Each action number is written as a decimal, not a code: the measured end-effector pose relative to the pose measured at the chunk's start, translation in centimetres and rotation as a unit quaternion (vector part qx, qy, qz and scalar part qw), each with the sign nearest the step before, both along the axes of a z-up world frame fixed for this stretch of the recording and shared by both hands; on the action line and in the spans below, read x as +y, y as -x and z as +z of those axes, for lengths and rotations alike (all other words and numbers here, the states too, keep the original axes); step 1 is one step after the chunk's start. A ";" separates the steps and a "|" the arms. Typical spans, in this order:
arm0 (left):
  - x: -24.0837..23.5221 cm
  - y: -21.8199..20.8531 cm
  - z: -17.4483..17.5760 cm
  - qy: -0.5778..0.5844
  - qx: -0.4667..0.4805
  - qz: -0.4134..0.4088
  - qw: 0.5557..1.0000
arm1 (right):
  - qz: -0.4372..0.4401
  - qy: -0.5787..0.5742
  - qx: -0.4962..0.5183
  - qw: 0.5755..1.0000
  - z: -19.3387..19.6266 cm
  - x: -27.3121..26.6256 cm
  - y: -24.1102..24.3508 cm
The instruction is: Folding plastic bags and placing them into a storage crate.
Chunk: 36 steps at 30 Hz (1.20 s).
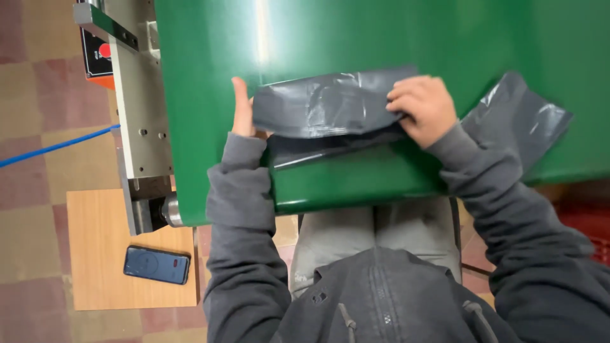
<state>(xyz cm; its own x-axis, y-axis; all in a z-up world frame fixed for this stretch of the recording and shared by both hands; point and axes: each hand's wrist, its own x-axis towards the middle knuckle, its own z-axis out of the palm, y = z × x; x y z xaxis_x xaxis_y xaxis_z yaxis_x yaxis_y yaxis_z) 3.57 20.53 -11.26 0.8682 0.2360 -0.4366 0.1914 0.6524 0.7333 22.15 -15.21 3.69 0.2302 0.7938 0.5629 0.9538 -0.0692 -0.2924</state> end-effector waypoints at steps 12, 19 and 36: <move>-10.9 9.1 12.9 -0.913 -0.107 0.027 0.392 | -0.119 0.026 -0.196 0.973 -3.8 -2.2 3.6; -12.7 6.6 11.6 -0.891 -0.124 -0.219 0.378 | 0.006 -0.083 -0.098 0.992 -6.0 3.7 13.8; -13.2 -5.1 8.4 -0.698 0.065 -0.186 0.688 | -0.170 -0.137 0.841 0.495 -11.5 -3.5 6.5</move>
